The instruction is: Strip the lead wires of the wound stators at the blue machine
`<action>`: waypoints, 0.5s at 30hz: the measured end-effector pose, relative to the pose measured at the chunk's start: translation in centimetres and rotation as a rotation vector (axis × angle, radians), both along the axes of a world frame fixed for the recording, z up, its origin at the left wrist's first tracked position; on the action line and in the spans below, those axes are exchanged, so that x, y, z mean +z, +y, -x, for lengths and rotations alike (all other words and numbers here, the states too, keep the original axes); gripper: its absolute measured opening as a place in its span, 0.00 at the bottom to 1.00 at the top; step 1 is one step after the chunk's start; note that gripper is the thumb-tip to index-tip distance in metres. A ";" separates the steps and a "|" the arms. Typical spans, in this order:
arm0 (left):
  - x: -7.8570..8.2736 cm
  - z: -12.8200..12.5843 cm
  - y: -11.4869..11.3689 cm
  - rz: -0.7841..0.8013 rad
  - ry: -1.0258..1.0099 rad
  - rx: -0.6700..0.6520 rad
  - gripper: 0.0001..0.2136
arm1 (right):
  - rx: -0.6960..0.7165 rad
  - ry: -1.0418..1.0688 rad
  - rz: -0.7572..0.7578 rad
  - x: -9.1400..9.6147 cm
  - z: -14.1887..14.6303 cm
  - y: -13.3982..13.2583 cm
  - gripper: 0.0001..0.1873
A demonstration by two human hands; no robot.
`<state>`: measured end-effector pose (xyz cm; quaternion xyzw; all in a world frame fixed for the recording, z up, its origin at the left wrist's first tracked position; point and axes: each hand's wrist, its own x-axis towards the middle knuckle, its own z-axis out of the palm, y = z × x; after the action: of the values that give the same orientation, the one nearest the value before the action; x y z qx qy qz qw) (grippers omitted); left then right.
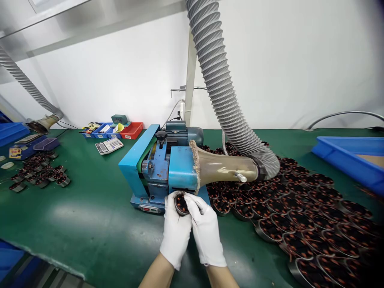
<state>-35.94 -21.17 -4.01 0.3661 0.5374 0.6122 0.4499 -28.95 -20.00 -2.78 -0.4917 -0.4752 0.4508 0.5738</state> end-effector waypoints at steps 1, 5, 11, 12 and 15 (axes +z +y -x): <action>0.1 0.0 0.1 -0.017 0.001 -0.008 0.17 | -0.002 0.008 0.000 0.0 0.0 0.1 0.12; 0.6 0.0 -0.1 -0.044 -0.009 -0.026 0.17 | -0.038 0.007 -0.014 0.1 0.2 -0.1 0.12; 0.7 2.1 -4.8 0.008 -0.294 -0.228 0.25 | -0.012 -0.186 -0.170 -0.4 -0.5 -4.9 0.08; 0.8 2.8 -5.6 0.028 -0.422 -0.276 0.27 | 0.021 -0.208 -0.212 -0.4 -0.8 -5.8 0.09; 1.3 4.4 -7.2 0.094 -0.757 -0.346 0.27 | 0.046 -0.234 -0.229 -0.5 -1.4 -7.7 0.13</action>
<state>-40.38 -28.35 -2.67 0.1793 0.2919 0.5939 0.7280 -27.52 -27.67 -3.24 -0.4611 -0.5981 0.3463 0.5565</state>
